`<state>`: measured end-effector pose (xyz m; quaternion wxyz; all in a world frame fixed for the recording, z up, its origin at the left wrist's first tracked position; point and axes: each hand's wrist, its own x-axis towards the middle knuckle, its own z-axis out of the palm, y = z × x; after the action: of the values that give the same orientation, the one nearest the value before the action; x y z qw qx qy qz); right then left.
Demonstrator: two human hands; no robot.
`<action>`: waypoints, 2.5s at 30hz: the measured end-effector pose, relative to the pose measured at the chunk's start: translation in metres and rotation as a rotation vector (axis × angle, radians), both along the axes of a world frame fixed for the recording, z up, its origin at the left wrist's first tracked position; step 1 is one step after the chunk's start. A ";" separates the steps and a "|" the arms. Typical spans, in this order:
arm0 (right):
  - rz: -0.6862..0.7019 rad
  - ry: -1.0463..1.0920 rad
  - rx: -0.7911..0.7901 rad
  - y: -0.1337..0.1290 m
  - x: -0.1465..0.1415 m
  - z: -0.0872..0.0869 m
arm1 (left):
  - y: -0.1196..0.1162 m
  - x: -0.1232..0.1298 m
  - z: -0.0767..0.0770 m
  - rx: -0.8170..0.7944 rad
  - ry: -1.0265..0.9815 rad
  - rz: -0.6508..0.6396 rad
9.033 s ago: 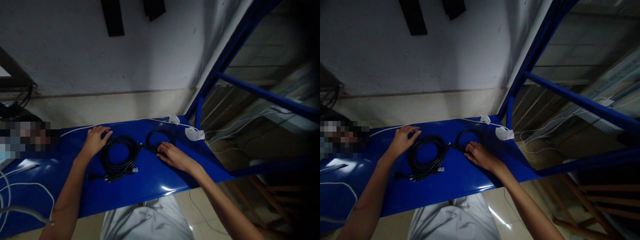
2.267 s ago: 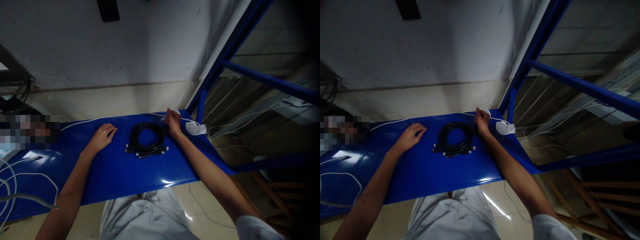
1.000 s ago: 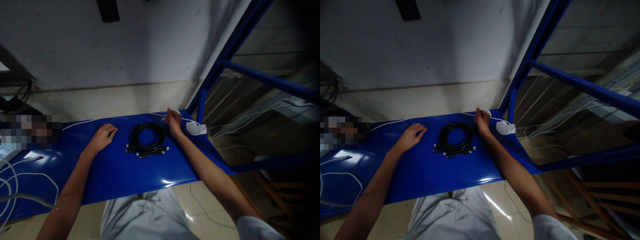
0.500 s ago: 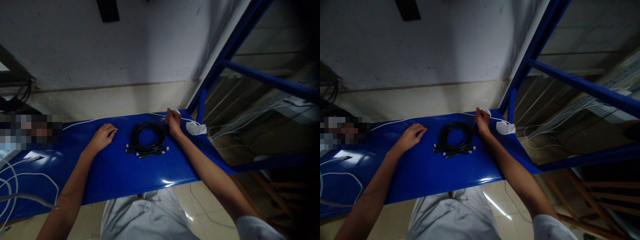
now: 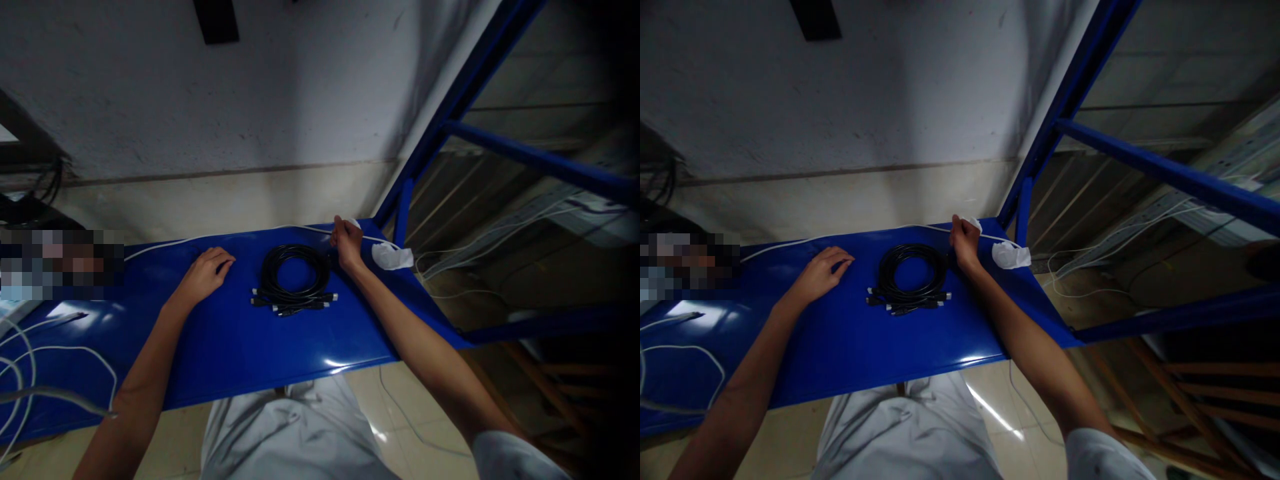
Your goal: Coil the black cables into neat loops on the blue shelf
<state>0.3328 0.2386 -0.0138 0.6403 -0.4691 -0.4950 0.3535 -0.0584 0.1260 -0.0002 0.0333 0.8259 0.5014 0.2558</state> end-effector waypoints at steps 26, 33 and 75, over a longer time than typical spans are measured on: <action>-0.011 -0.035 -0.020 0.003 0.001 -0.003 | 0.001 -0.001 -0.001 -0.019 0.003 0.009; 0.001 -0.014 -0.005 0.003 0.001 -0.005 | 0.001 0.000 0.000 -0.021 0.010 0.007; 0.765 -0.907 0.118 -0.087 -0.020 0.064 | 0.004 -0.079 0.007 0.171 -0.091 0.410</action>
<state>0.3132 0.1518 0.0499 0.2174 -0.3253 -0.8717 0.2951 -0.1370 0.1300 0.0071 -0.0672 0.6941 0.6333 0.3357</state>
